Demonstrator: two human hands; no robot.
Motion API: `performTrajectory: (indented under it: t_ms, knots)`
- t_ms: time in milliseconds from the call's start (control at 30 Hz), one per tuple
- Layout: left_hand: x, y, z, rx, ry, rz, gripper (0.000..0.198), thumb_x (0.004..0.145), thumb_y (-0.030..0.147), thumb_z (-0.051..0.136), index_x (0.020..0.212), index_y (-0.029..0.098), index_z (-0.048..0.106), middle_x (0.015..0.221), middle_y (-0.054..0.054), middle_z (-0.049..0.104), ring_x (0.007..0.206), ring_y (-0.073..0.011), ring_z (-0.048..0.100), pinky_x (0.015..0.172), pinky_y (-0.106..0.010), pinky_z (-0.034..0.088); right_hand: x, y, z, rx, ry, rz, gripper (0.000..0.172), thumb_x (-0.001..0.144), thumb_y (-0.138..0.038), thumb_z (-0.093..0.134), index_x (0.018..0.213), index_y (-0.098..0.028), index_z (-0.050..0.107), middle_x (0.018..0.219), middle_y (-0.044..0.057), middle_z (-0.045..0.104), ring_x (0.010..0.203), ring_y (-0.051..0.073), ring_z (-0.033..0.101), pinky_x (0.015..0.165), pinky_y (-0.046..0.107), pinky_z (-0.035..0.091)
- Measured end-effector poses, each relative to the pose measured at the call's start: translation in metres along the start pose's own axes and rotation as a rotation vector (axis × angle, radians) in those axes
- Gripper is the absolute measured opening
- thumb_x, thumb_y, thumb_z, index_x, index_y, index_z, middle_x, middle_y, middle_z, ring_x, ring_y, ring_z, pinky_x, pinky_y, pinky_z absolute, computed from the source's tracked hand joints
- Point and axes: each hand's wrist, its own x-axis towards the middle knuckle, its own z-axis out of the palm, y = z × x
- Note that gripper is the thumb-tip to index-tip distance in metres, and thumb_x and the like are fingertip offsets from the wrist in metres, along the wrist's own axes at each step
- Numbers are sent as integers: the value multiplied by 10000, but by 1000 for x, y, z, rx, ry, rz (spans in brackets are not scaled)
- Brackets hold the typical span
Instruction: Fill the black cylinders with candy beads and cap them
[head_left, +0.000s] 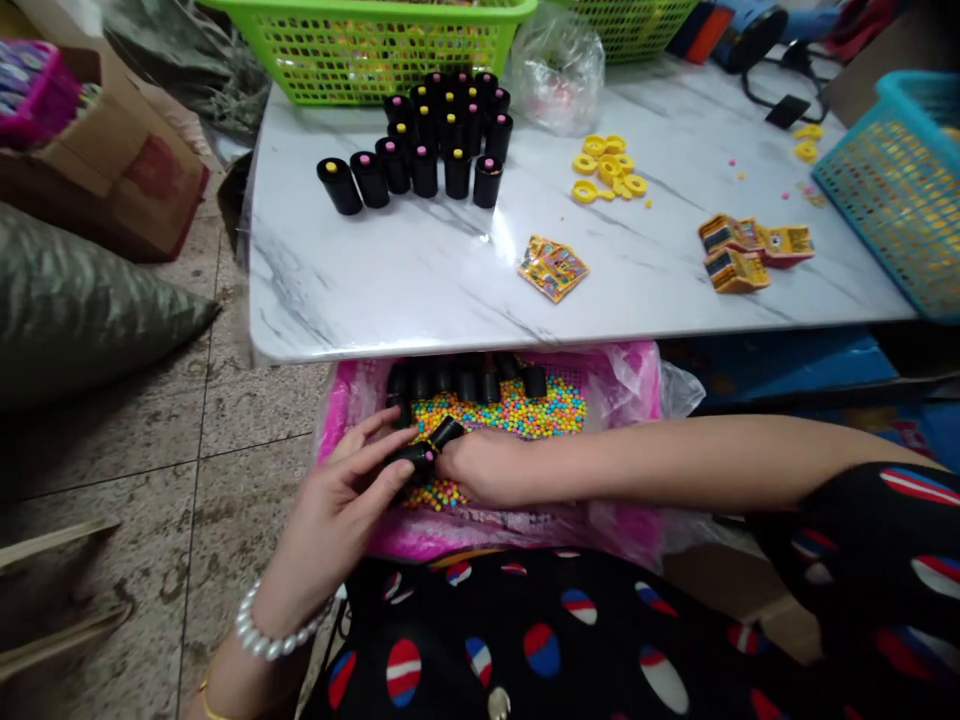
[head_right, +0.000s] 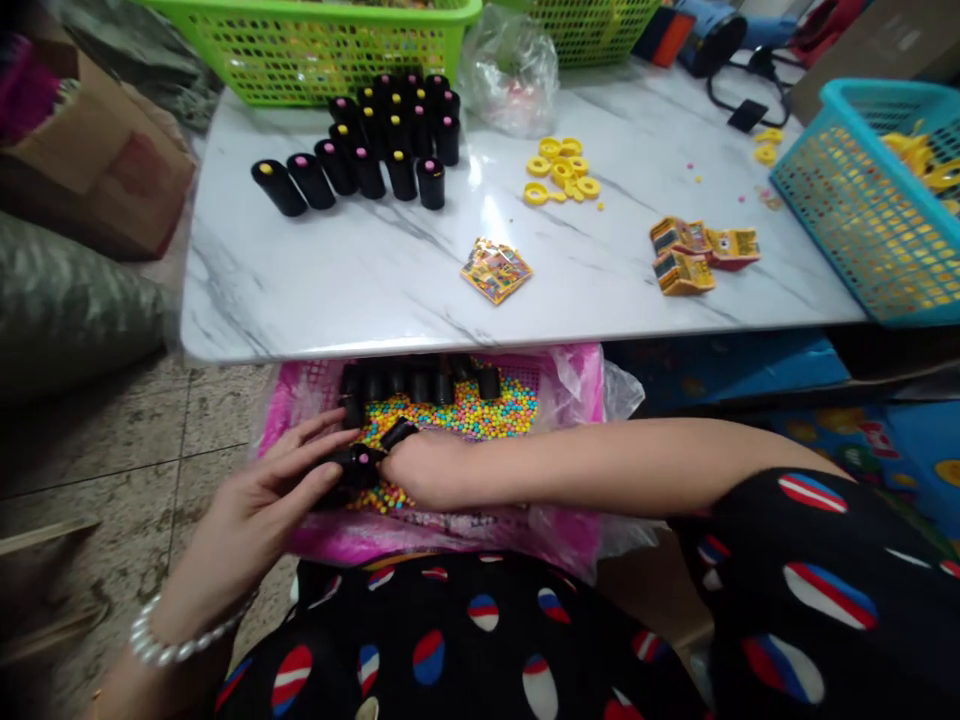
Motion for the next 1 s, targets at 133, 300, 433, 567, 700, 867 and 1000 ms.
performTrajectory:
  t_ms: [133, 300, 433, 567, 700, 867, 1000]
  knots:
    - [-15, -7, -9, -299, -22, -164, 275, 889, 423, 600, 1091, 253, 679, 1232, -63, 639, 1138, -236, 588, 1029, -388, 436, -8, 14, -17, 469, 63, -8, 165, 770, -121, 676, 925, -159, 717, 782, 0, 696, 698, 112, 619, 630, 199, 444]
    - [-20, -8, 2, -654, -42, -281, 350, 854, 404, 664, 1172, 262, 636, 1069, -52, 686, 953, -185, 641, 829, -290, 525, -28, 14, -43, 795, 146, 11, 141, 798, -201, 668, 926, -142, 677, 756, -12, 670, 652, 83, 596, 605, 187, 460]
    - [-11, -1, 17, -649, -163, -184, 499, 727, 300, 792, 1208, 272, 665, 1263, -62, 623, 1154, -223, 576, 1012, -337, 450, -46, 11, -61, 777, 227, 110, 140, 781, -150, 626, 920, -138, 634, 721, -4, 657, 616, 87, 600, 568, 192, 473]
    - [1, 1, 27, -483, -150, -78, 339, 723, 218, 770, 1058, 257, 740, 1211, -49, 629, 1202, -226, 537, 1088, -376, 383, -59, 9, -74, 410, 405, 6, 145, 786, -112, 593, 918, -140, 646, 744, 8, 659, 643, 98, 588, 619, 217, 479]
    - [8, 2, 31, -465, -145, -65, 345, 766, 213, 726, 1107, 259, 693, 1145, -34, 672, 1088, -208, 600, 1015, -386, 441, -66, 7, -76, 71, 455, -122, 156, 889, -166, 515, 970, -136, 645, 916, 75, 659, 814, 143, 606, 713, 262, 495]
    - [9, 4, 34, -416, -112, -6, 326, 773, 199, 713, 1092, 262, 683, 1120, -12, 687, 1043, -193, 613, 984, -354, 445, -68, 1, -73, -287, 535, -181, 253, 970, -205, 426, 955, -127, 667, 903, 105, 648, 795, 168, 572, 663, 283, 472]
    - [9, 4, 37, -378, -105, -2, 324, 780, 214, 695, 1101, 256, 668, 1079, -20, 685, 1009, -208, 615, 918, -364, 470, -69, -6, -77, -433, 560, -262, 255, 971, -156, 419, 931, -131, 670, 856, 100, 633, 766, 169, 539, 667, 294, 461]
